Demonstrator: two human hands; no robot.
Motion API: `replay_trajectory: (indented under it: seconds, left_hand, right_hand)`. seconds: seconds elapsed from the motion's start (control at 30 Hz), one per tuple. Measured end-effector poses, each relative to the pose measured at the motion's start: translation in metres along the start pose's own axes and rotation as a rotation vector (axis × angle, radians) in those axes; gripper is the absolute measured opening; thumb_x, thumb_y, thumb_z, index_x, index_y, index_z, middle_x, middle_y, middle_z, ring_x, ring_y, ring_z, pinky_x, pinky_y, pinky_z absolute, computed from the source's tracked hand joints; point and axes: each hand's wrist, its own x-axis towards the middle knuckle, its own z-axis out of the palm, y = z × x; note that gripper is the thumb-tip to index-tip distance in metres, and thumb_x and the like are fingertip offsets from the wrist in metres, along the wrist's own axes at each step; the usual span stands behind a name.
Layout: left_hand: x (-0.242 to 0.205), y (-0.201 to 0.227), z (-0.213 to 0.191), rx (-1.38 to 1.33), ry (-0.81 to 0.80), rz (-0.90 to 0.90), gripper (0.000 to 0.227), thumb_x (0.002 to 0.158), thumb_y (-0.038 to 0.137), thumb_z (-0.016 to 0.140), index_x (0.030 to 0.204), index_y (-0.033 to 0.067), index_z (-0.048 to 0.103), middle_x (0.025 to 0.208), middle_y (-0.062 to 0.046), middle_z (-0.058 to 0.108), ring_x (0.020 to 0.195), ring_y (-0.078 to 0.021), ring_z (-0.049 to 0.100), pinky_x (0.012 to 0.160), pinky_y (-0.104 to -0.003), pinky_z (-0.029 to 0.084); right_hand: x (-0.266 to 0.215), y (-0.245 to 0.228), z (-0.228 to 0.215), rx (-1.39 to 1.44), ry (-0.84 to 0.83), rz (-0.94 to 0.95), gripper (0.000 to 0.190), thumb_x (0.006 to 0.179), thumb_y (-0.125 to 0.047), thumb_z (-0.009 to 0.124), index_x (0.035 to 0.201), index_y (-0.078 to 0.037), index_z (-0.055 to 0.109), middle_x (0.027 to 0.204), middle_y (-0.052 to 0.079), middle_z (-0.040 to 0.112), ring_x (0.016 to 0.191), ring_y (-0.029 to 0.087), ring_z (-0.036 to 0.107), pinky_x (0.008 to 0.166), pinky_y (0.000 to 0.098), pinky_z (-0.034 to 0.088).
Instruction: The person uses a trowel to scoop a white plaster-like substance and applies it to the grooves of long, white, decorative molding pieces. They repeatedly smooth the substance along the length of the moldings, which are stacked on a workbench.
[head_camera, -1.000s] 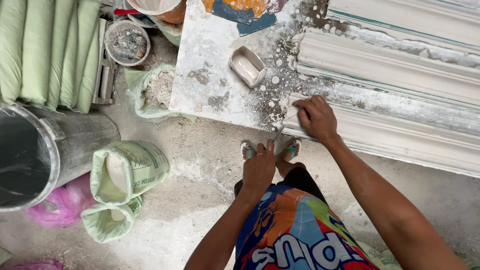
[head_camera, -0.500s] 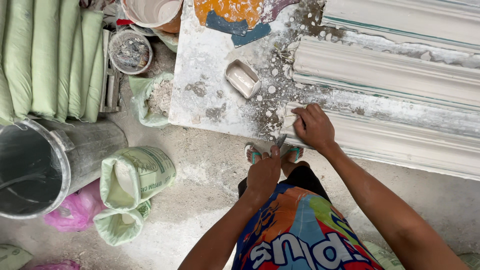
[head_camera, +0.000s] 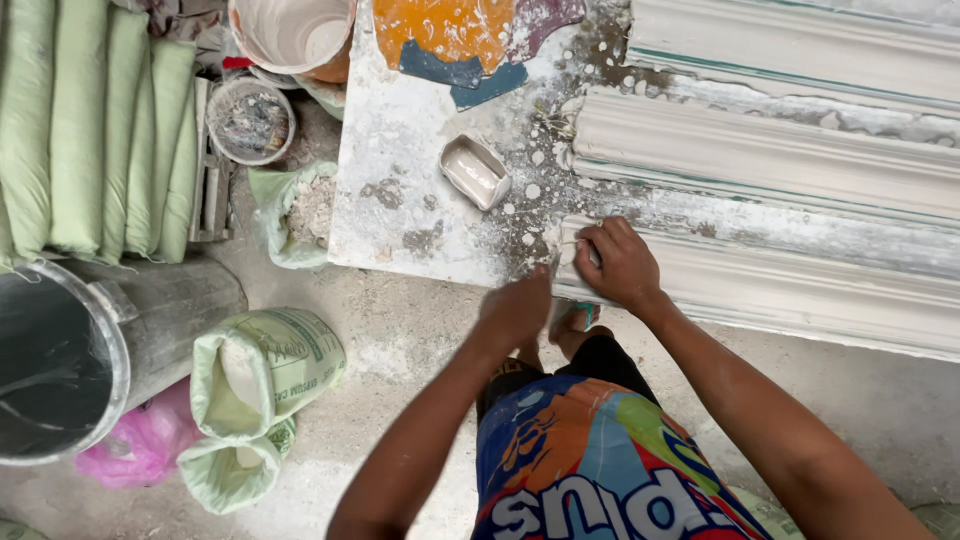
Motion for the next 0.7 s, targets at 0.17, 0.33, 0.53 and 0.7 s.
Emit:
replay_trajectory:
  seconds: [0.17,0.33,0.53,0.7]
  left_hand:
    - [0.002,-0.043,0.036,0.337,0.095,0.189,0.053,0.1,0.014,0.034,0.151,0.0003,0.027,0.114,-0.031,0.067,0.097,-0.0493,0.07,0.075,-0.063,0.054]
    - [-0.014,-0.033,0.051,0.481,0.288,0.242,0.045,0.099,0.007,0.045,0.141,-0.0035,0.034,0.111,-0.027,0.067,0.094,-0.0463,0.072,0.071,-0.059,0.058]
    - [0.004,-0.029,0.042,0.488,0.195,0.221,0.044,0.098,0.007,0.044,0.141,-0.0022,0.035,0.108,-0.027,0.068,0.089,-0.045,0.073,0.071,-0.06,0.057]
    - [0.016,-0.014,0.039,0.327,0.106,0.143,0.031,0.101,0.006,0.032,0.13,-0.0036,0.037,0.103,-0.032,0.069,0.093,-0.0522,0.071,0.076,-0.065,0.053]
  right_hand:
    - [0.004,-0.004,-0.005,0.028,0.014,0.034,0.008,0.095,-0.015,0.067,0.1,-0.009,0.066,0.088,0.011,0.054,0.085,0.033,0.064,0.072,0.0405,0.055]
    - [0.005,-0.007,-0.006,-0.002,0.013,0.058,0.009,0.096,-0.018,0.067,0.1,-0.009,0.066,0.098,0.011,0.057,0.095,0.032,0.066,0.077,0.0389,0.056]
    - [0.002,-0.004,-0.001,0.005,0.009,0.054,0.011,0.098,-0.018,0.065,0.096,-0.008,0.061,0.099,0.012,0.055,0.097,0.033,0.066,0.079,0.0391,0.056]
    - [-0.001,0.0,0.003,-0.011,-0.006,0.05,0.011,0.097,-0.016,0.065,0.092,-0.008,0.058,0.099,0.011,0.054,0.097,0.033,0.065,0.08,0.0396,0.055]
